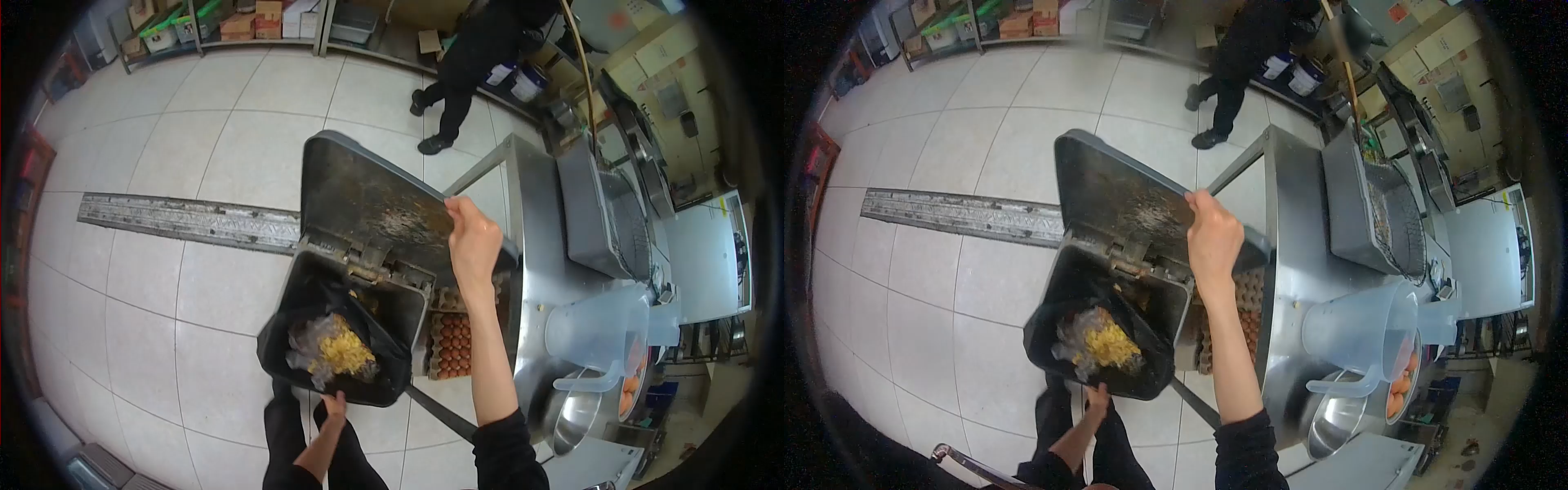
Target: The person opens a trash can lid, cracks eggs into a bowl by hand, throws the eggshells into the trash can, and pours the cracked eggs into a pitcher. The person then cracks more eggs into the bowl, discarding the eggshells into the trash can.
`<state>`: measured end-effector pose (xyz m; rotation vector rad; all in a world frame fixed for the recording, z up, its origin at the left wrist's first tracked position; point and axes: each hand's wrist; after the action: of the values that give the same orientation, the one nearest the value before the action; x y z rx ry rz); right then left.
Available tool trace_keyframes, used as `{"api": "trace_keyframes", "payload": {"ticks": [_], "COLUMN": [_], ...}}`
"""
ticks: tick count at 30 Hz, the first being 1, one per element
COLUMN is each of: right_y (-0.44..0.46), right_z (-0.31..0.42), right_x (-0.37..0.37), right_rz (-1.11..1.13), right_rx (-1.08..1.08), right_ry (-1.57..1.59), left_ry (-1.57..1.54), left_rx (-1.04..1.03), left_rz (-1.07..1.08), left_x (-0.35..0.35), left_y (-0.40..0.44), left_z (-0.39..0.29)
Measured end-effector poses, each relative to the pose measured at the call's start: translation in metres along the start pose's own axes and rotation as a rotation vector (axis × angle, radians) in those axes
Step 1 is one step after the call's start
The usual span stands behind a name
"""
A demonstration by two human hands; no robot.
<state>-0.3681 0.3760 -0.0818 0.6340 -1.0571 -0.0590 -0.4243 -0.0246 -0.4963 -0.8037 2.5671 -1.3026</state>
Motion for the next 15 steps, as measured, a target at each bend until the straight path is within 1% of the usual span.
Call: {"api": "trace_keyframes", "payload": {"ticks": [1, 2, 3, 4, 5, 7, 8, 9, 10, 11, 12, 13, 14, 15], "right_y": [0.013, 0.026, 0.038, 0.047, 0.057, 0.074, 0.079, 0.085, 0.090, 0.084, 0.072, 0.060, 0.044, 0.019], "right_z": [-0.004, -0.008, -0.011, -0.016, -0.022, -0.038, -0.047, -0.054, -0.056, -0.048, -0.040, -0.030, -0.011, 0.008], "right_x": [-0.009, -0.016, -0.023, -0.031, -0.042, -0.070, -0.082, -0.089, -0.088, -0.089, -0.084, -0.075, -0.062, -0.049], "right_rz": [0.001, -0.011, 0.020, 0.058, 0.063, 0.015, 0.013, 0.007, 0.200, 0.201, 0.119, 0.035, 0.026, 0.011], "right_rx": [0.004, 0.017, -0.015, -0.050, -0.041, 0.010, 0.019, 0.025, -0.082, -0.083, -0.039, 0.014, -0.017, -0.051], "right_ry": [0.020, 0.022, -0.026, -0.077, -0.080, -0.158, -0.194, -0.226, -0.289, -0.280, -0.297, -0.317, -0.257, -0.197], "left_ry": [0.107, 0.151, 0.192, 0.175, 0.166, 0.121, 0.146, 0.181, 0.170, 0.163, 0.157, 0.190, 0.218, 0.602], "left_rx": [-0.027, 0.012, 0.059, -0.001, 0.003, 0.185, 0.222, 0.245, 0.199, 0.181, 0.164, 0.283, 0.389, 0.088], "left_rz": [-0.040, -0.075, -0.108, 0.017, 0.019, -0.027, -0.088, -0.005, 0.028, 0.046, 0.064, 0.308, 0.557, 0.608], "left_x": [-0.019, -0.033, -0.042, -0.037, -0.038, -0.038, -0.043, -0.032, -0.025, -0.013, -0.002, 0.016, 0.029, 0.044], "left_y": [-0.019, -0.027, -0.036, -0.051, -0.061, -0.070, -0.046, -0.053, -0.061, -0.071, -0.081, -0.086, -0.091, -0.099], "left_z": [-0.009, -0.015, -0.019, -0.033, -0.037, -0.041, 0.006, -0.007, -0.018, -0.027, -0.039, -0.052, -0.066, -0.079]}}
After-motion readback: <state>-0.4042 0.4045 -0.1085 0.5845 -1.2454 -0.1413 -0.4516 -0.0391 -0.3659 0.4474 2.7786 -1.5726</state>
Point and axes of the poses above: each hand's wrist, its own y-axis towards the middle knuckle, its own x-axis out of the back of the hand, z = x × y, and after that the axes turned 4 degrees about z, right-handed
